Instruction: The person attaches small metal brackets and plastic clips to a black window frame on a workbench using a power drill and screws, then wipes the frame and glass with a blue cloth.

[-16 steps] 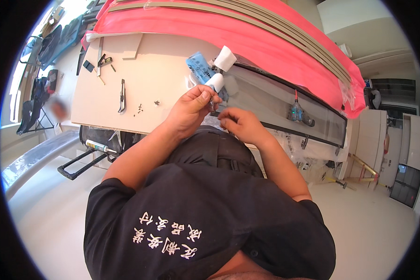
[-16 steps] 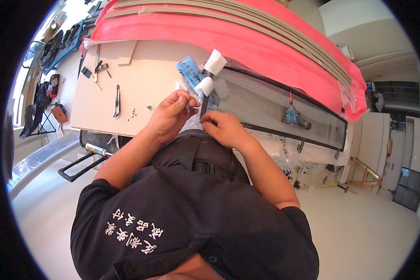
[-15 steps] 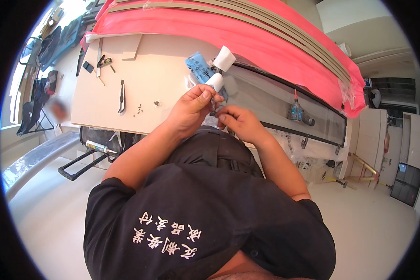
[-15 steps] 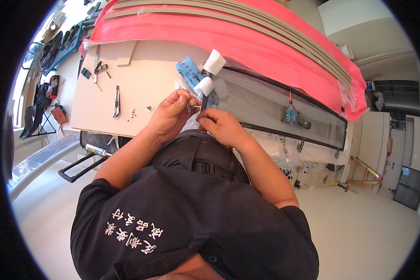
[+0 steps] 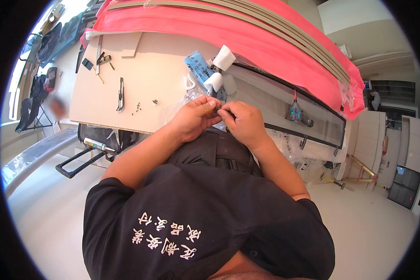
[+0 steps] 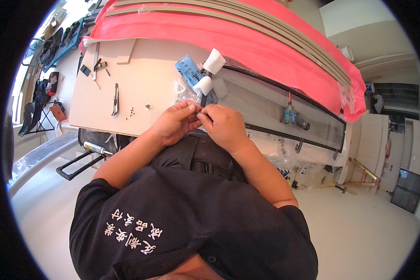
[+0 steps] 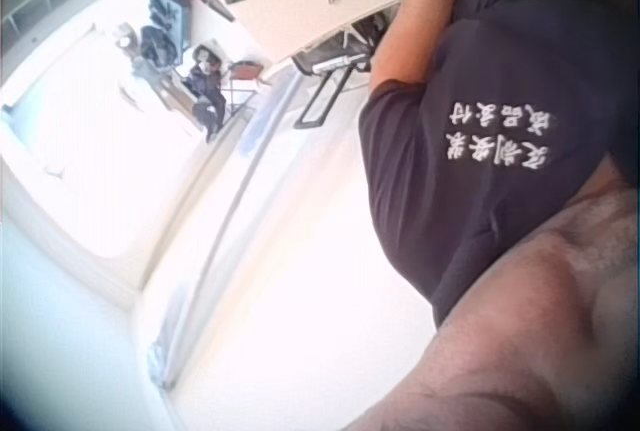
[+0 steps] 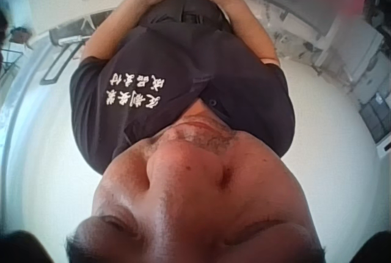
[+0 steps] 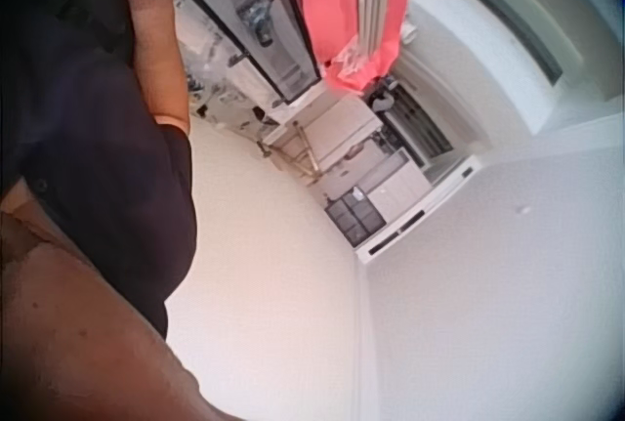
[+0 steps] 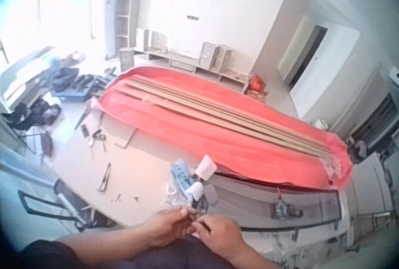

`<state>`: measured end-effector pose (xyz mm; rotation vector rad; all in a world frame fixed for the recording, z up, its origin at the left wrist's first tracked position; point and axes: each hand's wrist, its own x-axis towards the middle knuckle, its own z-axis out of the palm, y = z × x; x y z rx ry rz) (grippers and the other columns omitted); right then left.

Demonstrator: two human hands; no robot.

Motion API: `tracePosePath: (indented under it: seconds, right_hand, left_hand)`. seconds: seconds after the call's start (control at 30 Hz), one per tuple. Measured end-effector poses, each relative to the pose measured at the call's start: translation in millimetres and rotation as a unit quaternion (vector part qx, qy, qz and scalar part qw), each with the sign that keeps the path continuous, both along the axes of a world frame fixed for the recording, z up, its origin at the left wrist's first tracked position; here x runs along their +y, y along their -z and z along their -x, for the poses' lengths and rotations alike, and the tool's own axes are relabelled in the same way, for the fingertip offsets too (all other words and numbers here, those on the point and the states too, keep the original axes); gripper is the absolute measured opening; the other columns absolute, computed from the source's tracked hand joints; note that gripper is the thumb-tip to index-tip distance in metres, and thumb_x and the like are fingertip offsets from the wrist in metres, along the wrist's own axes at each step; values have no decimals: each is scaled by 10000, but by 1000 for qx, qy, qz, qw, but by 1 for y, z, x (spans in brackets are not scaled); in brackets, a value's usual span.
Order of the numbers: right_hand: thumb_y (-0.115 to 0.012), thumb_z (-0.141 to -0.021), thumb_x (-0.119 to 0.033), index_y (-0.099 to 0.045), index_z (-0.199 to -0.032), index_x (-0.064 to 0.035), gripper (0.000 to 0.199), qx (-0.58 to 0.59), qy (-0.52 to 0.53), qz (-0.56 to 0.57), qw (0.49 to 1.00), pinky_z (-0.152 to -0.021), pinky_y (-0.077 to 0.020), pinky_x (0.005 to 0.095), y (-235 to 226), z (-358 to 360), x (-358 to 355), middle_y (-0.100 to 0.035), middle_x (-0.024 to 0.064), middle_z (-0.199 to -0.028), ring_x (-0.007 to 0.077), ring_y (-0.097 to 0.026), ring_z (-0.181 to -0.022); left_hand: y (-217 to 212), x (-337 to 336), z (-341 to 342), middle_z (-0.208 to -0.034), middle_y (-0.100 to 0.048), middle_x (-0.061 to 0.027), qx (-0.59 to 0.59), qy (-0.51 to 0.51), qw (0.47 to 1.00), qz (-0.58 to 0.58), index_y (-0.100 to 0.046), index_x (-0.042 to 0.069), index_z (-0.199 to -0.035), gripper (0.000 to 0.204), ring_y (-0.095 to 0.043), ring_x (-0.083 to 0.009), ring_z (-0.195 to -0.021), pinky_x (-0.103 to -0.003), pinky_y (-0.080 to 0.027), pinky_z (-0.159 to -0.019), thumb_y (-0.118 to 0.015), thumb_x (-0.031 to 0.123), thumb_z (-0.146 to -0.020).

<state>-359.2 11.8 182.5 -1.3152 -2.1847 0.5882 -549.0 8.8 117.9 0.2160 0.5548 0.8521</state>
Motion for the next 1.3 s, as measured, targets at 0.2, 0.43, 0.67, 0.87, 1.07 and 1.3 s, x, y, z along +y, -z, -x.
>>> tracePosePath:
  seconds: [0.2, 0.43, 0.67, 0.87, 1.07, 1.3]
  right_hand:
    - [-740, -885, -174, -688, -872, -80, 109, 20, 11, 45, 999, -644, -521, 433, 0, 3, 2, -699, 108, -811, 332, -679, -753]
    - [-712, -935, -188, -701, -946, -49, 140, 78, 55, 138, 986, -672, -530, 388, 3, -7, 1, -706, 149, -837, 322, -695, -760]
    - [-721, -938, -181, -695, -954, -32, 152, 101, 63, 174, 978, -683, -531, 386, 7, -9, 2, -707, 154, -841, 300, -695, -750]
    - [-744, -903, -149, -691, -911, -42, 120, 78, 53, 108, 990, -664, -527, 402, 9, -6, 1, -699, 132, -825, 323, -679, -741]
    - [-770, -843, -106, -688, -874, -62, 98, 58, -13, -66, 996, -626, -514, 401, 10, -7, -1, -675, 106, -784, 320, -655, -710]
    - [-716, -945, -131, -676, -880, -44, 116, 163, 56, 58, 983, -610, -499, 359, 21, -6, -3, -672, 67, -760, 196, -643, -672]
  left_hand:
    - [6, 1, -1, -1093, -673, -86, 41, -7, 999, 8, -638, 28, -1152, 268, -670, -210, -1027, -382, -561, -965, -513, 259, -1095]
    - [-1, 2, 4, -1104, -679, -111, 1, -19, 998, 61, -656, 16, -1155, 356, -669, -234, -1049, -394, -555, -975, -469, 315, -1105]
    - [2, 1, 3, -1065, -676, -54, 30, 8, 999, 12, -649, 63, -1120, 239, -657, -176, -985, -372, -555, -971, -569, 284, -1076]
    - [8, 3, 1, -1048, -675, -39, 34, 21, 999, 5, -647, 78, -1116, 172, -657, -156, -992, -352, -553, -954, -595, 232, -1058]
    - [2, 3, 5, -1091, -668, -59, 18, 2, 1000, 7, -651, 53, -1159, 232, -658, -189, -1020, -386, -546, -983, -557, 246, -1073]
    - [0, 7, 8, -1192, -666, -124, -44, -16, 998, 42, -633, -3, -1239, 411, -654, -248, -1091, -417, -527, -1052, -440, 332, -1100]
